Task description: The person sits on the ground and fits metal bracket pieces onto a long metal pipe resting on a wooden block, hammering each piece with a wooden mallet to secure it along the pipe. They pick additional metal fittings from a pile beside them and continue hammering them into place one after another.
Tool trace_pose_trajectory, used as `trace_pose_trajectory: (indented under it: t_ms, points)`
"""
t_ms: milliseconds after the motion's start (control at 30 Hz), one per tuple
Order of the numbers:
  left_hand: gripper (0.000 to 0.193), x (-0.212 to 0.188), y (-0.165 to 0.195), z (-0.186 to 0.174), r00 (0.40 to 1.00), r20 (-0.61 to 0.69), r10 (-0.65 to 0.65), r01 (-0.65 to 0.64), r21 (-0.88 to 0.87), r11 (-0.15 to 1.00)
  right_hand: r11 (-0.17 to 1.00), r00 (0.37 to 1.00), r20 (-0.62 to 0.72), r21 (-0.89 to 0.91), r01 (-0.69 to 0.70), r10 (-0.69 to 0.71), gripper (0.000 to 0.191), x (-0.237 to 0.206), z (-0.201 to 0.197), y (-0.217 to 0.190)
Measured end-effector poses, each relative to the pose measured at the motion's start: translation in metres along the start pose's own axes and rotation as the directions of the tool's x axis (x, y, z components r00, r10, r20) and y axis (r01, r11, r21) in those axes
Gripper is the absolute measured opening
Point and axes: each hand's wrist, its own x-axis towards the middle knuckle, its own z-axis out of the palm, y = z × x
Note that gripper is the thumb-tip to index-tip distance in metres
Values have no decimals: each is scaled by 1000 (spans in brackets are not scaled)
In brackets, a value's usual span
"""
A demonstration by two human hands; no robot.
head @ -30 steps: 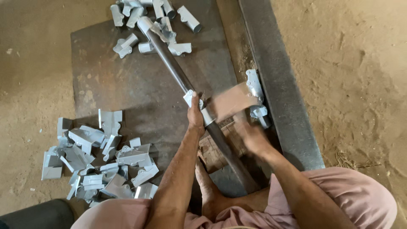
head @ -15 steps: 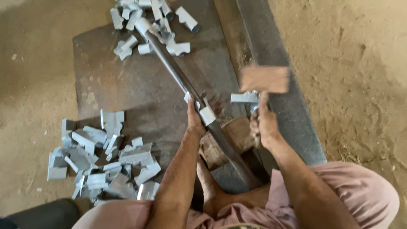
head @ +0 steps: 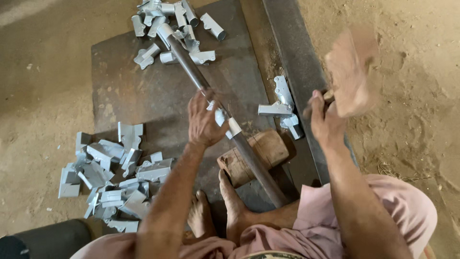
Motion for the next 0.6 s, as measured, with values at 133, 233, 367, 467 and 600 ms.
trace_pose_trajectory:
  t_ms: [133, 233, 367, 467, 600]
  points:
    - [73, 7, 25, -24, 782, 515, 350, -573, 374, 729, 827, 948, 137, -535, -172, 286, 60, 0, 9, 34]
    - [41, -5, 39, -20, 775, 461, 432, -615, 393, 684, 842, 905, 140, -447, -304, 401, 52, -15, 22, 46]
    - [32, -34, 34, -21, 797, 229, 559, -604, 331, 725, 872, 894, 133, -318, -371, 429, 51, -32, 20, 49]
    - [44, -44, 11, -33, 895, 388, 218, -284, 119, 952, 909, 900, 185, -218, -355, 395, 49, -37, 15, 33]
    - [63, -36, -31, -40, 689, 539, -484, 705, -652, 278, 967, 947, 241, 87, -240, 214, 46, -50, 26, -9]
